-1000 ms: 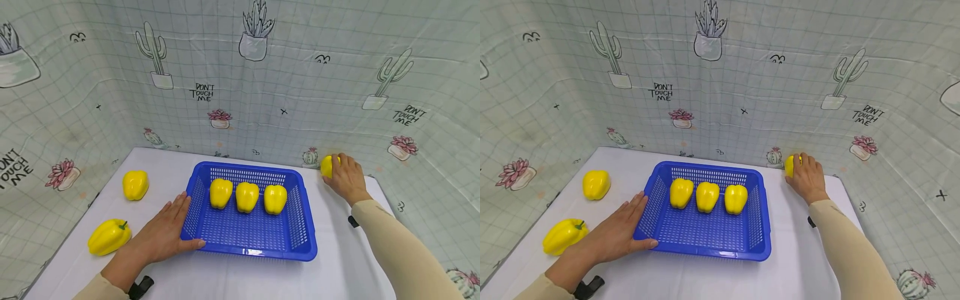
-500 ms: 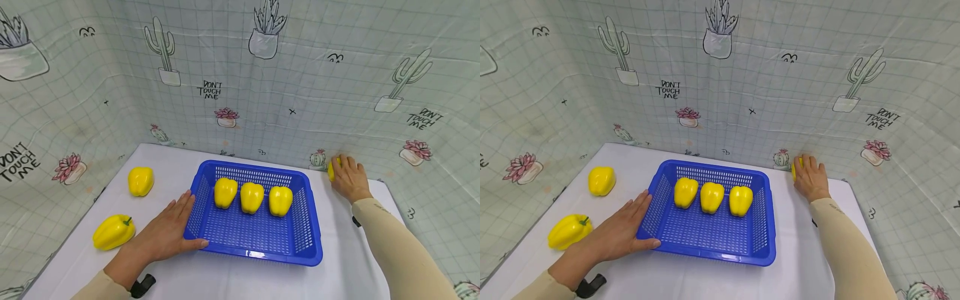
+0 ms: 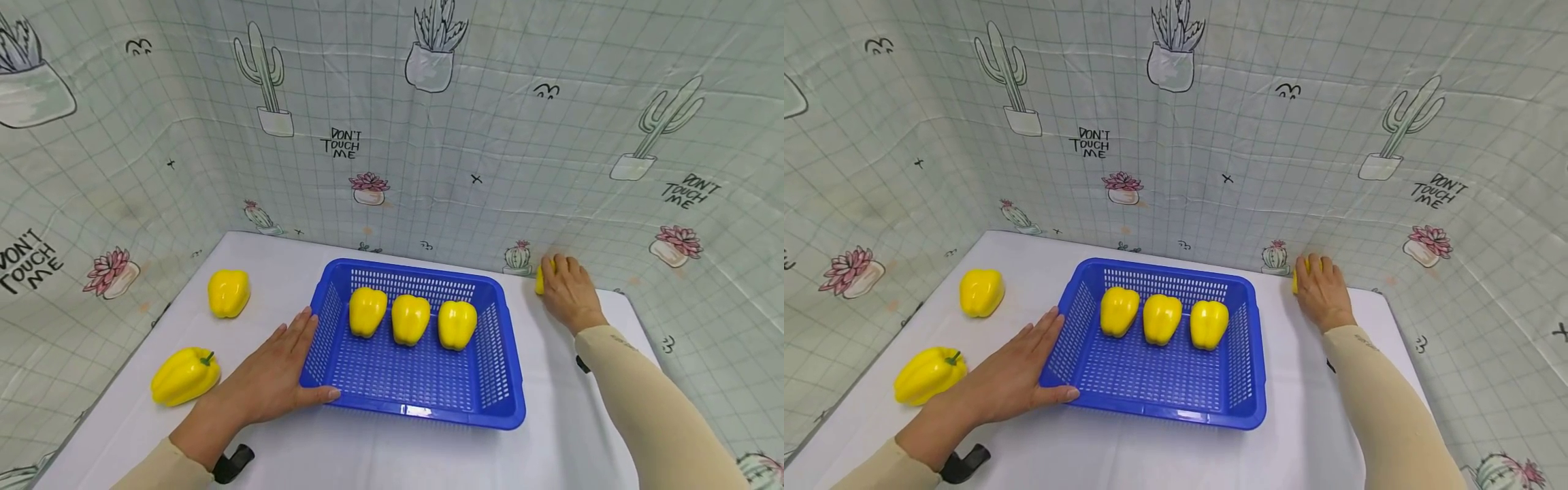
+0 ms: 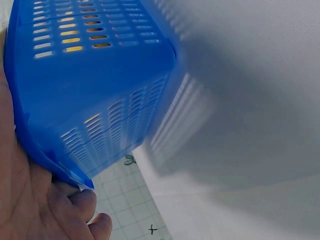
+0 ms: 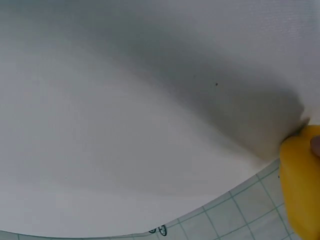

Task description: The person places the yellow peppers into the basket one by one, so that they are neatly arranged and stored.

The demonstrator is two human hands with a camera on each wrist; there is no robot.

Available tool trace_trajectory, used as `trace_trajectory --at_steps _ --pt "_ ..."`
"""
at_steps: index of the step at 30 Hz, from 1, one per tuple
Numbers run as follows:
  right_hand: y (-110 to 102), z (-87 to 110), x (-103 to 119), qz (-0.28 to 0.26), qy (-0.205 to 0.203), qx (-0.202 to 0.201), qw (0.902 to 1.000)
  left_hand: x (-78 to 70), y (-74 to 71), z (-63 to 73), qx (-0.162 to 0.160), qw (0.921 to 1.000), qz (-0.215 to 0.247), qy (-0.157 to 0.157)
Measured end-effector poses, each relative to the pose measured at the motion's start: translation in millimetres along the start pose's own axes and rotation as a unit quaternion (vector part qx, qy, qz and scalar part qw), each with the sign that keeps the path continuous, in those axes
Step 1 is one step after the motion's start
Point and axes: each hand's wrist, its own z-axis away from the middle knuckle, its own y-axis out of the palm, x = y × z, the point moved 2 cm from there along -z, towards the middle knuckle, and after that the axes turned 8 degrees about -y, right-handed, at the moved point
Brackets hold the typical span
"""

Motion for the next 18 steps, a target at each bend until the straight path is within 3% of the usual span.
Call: trace_trajectory --at_steps 18 --pt "-20 21.1 21 0.001 0.042 0.014 0.9990 -0.6 -0.2 1.3 0.000 0.9999 0.013 -0.003"
